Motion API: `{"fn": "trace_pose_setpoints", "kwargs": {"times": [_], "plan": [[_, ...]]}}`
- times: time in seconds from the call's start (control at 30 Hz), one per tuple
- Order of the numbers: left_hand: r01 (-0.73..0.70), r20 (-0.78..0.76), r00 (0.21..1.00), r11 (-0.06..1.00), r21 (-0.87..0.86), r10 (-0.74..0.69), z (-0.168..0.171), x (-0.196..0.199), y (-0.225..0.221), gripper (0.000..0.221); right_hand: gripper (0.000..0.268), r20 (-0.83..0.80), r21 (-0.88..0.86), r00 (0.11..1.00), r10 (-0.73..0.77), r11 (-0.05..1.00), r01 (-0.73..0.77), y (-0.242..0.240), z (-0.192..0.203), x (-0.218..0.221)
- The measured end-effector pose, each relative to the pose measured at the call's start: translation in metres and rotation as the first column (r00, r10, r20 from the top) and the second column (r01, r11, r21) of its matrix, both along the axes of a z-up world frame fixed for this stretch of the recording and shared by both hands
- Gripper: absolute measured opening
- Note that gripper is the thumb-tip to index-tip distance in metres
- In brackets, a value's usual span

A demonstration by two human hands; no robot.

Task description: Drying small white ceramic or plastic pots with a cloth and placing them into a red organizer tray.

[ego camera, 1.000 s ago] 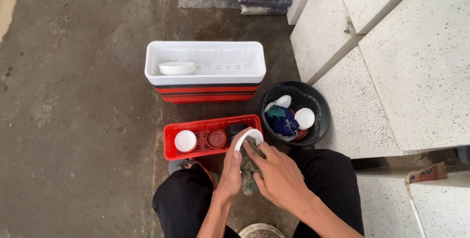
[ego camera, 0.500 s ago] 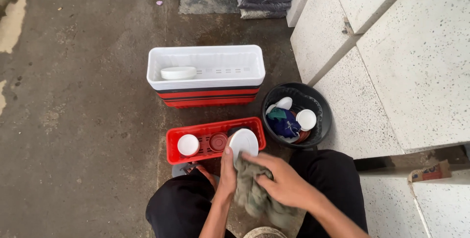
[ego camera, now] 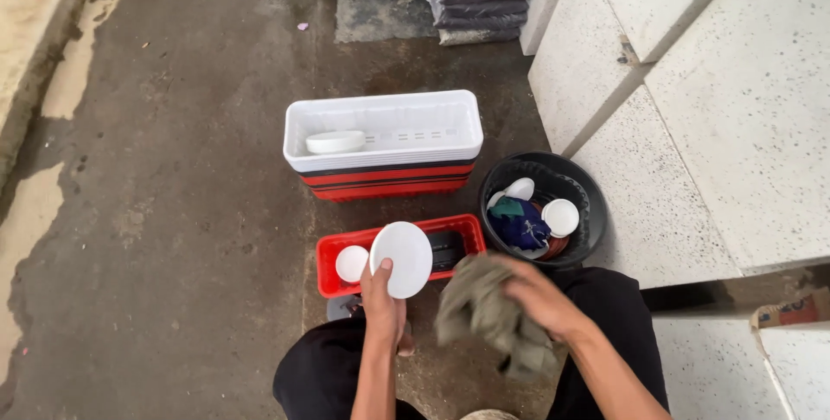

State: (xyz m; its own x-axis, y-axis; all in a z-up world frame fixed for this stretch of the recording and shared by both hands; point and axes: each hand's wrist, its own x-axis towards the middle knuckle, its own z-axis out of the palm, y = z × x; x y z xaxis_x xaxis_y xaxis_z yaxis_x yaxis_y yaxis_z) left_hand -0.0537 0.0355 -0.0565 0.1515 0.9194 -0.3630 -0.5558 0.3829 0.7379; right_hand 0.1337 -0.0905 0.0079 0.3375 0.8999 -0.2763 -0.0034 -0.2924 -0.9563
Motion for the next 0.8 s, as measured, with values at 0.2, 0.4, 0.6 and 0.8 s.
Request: {"fn": "trace_pose_setpoints", "kwargs": {"times": [0.2,0.4,0.6,0.8], "plan": [[0.171,-0.332,0.934,0.980,0.098,-0.130,0.000,0.005,-0.005,0.008,0.058,0.010,0.044,0.999,-0.030,0.999,0.030,0.003,-0.006,-0.011],[0.457,-0.637,0.751,0.833,0.313,-0.173,0.036,0.027,-0.024,0.040,0.055,-0.047,0.114,0.986,-0.162,0.979,0.166,0.001,-0.022,-0.036],[0.515,-0.629,0.778,0.591,0.620,-0.018,0.046,0.033,-0.038,0.037,0.040,0.335,0.226,0.803,-0.492,0.870,0.439,0.015,-0.048,-0.028],[0.569,-0.514,0.772,0.766,0.299,-0.374,0.054,0.039,-0.044,0.058,0.043,0.530,0.487,0.665,-0.526,0.831,0.269,0.013,-0.048,0.008]]}}
